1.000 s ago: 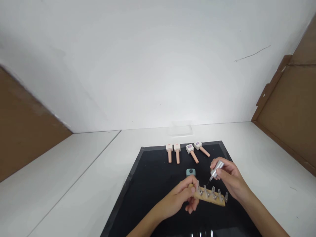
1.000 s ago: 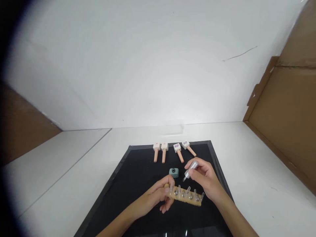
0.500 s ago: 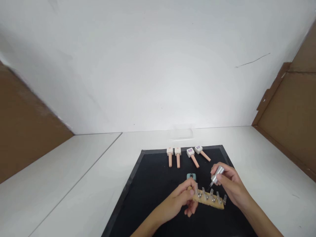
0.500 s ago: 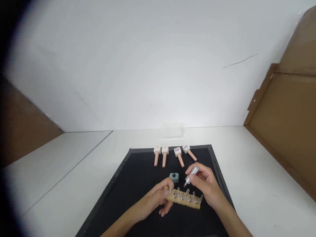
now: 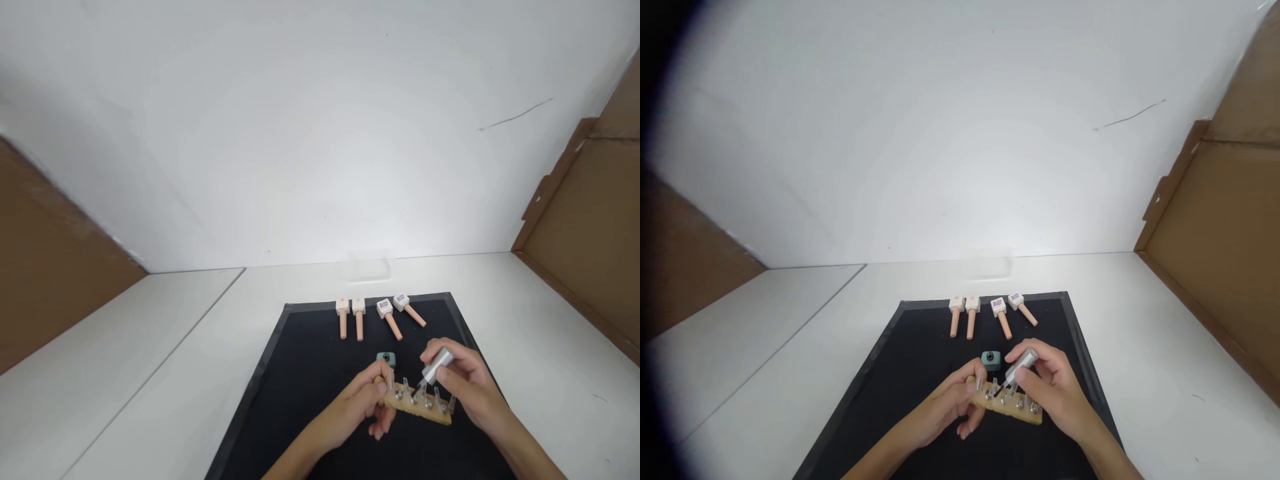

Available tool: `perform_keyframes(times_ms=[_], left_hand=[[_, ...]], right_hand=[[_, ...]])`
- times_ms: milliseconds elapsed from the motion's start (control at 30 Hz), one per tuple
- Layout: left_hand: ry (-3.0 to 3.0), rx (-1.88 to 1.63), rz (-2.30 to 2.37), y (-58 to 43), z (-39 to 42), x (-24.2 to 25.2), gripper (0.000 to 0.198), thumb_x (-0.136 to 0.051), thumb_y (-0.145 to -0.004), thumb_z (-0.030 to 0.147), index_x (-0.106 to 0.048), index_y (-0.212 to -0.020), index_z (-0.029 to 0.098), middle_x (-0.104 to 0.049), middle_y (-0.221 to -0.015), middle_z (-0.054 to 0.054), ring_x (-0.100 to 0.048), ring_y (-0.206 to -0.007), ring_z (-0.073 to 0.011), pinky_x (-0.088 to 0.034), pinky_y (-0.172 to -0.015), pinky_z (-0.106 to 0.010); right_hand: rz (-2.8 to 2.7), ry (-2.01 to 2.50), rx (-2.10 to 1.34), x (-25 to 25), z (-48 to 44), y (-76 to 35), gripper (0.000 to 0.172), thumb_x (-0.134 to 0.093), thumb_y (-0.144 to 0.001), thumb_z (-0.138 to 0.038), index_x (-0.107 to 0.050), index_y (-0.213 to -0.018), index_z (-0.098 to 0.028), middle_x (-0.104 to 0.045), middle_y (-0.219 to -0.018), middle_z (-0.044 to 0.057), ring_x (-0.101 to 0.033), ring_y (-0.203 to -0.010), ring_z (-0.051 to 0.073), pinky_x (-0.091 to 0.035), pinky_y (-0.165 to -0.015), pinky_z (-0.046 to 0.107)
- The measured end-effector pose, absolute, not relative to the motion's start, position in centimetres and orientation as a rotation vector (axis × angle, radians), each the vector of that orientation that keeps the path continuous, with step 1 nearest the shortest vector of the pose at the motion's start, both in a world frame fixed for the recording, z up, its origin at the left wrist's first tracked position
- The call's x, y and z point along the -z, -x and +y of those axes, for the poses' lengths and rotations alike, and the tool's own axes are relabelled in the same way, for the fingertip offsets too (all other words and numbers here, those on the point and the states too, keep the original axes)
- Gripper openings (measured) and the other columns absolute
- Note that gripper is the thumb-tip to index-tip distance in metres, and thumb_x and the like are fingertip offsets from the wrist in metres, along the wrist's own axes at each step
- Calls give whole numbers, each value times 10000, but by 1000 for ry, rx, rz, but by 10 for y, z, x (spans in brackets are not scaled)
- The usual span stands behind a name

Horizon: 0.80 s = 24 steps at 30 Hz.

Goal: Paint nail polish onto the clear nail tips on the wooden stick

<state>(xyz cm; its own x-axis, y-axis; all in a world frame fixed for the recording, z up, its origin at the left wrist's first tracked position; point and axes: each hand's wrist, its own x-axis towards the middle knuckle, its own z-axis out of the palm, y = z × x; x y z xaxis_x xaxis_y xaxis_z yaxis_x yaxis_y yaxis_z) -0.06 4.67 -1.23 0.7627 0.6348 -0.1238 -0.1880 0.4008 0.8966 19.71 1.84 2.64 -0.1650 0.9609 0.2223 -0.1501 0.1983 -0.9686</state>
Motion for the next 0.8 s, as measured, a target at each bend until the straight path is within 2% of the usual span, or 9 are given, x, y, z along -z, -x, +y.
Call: perform_keyframes(times_ms=[267,533,633,800], left_hand=[[-1047,-500,481,0,47,20,411,-562,-764,570,-376,-764,203,-509,-482,68,-400,-374,-48,-268,-384,-153],[-1067,-483,462,-2,46,23,422,-563,-759,583,-382,-786,202,-513,-490,66,-403,-372,-49,-263,-383,-157],[-1089,-478,470,-2,45,20,412,-553,-773,575,-383,-779,199,-515,-499,63,-403,-376,-47,-265,-391,-164],[-1148,-451,519,-2,43,14,436,-549,-764,598,-395,-775,191,-501,-510,63,-413,-402,-49,-289,-417,-170]], right_hand=[[-1624,855,-1061,-30,15,-192,169,-579,-867,-391,-668,-924,-258,-553,-734,1,-537,-653,144,-435,-620,246],[-1695,1047,-953,-31,15,-191,102,-577,-853,-279,-660,-888,-231,-573,-748,14,-575,-677,166,-469,-631,268],[-1652,1069,-928,-29,16,-192,120,-565,-867,-305,-650,-881,-222,-574,-740,11,-575,-668,161,-466,-631,262],[-1712,972,-931,-31,16,-194,252,-538,-878,-426,-639,-836,-199,-534,-679,-3,-529,-604,144,-436,-573,250]])
